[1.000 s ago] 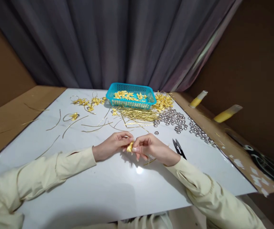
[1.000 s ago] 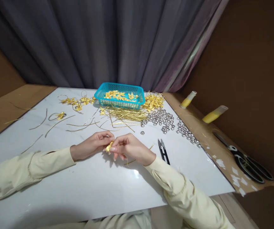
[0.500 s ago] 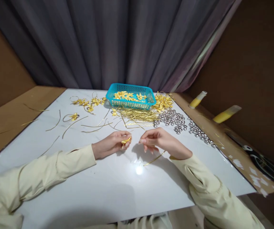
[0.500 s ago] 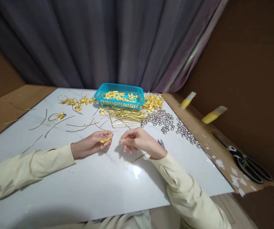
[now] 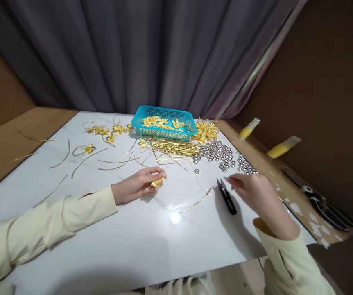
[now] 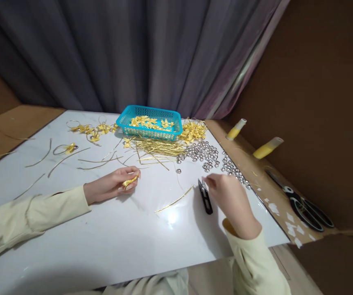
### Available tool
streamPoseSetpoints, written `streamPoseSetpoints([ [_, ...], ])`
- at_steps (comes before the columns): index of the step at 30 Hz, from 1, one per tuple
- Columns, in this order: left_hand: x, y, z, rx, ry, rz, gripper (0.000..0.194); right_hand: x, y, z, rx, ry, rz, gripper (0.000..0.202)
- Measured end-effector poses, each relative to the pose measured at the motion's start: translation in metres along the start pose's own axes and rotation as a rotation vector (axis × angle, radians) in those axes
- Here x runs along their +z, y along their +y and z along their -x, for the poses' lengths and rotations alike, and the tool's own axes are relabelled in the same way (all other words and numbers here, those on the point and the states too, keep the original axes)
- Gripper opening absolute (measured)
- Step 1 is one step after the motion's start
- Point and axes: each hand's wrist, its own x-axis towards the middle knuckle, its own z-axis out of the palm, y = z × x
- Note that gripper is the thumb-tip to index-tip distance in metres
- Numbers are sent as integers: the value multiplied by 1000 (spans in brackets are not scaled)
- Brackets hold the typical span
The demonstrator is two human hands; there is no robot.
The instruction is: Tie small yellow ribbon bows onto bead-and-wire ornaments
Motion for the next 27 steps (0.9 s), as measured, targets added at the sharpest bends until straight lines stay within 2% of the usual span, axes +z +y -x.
streamPoseSetpoints([
  [2,-2,-1,0,4,-14,-15,15,14,4,14,34,-112,148,27],
  [5,-3,-2,-1,14,-15,-50,16,31,2,27,8,-156,196,20],
  [8,-2,-2,0,11,2,-106,19,34,5,29,40,-186,229,19],
  [10,1,-2,1,13,0,-146,22,27,12,29,60,-175,124,20],
  [12,3,-3,2,16,1,-173,24,16,18,32,98,-146,-120,24],
  [14,4,-4,2,17,6,-186,26,5,17,38,252,-73,-430,25],
  [17,6,-4,3,19,5,-188,28,-1,-1,49,437,-73,-923,35],
  [20,9,-3,4,7,28,-126,27,9,-34,59,519,-256,-1219,42],
  [21,10,-3,5,0,42,-85,27,15,-46,61,520,-306,-1265,45],
  [24,15,-7,8,-25,51,71,28,31,-78,67,420,-346,-1331,48],
  [27,20,-13,11,-80,-4,234,26,39,-101,72,267,-259,-1283,34],
])
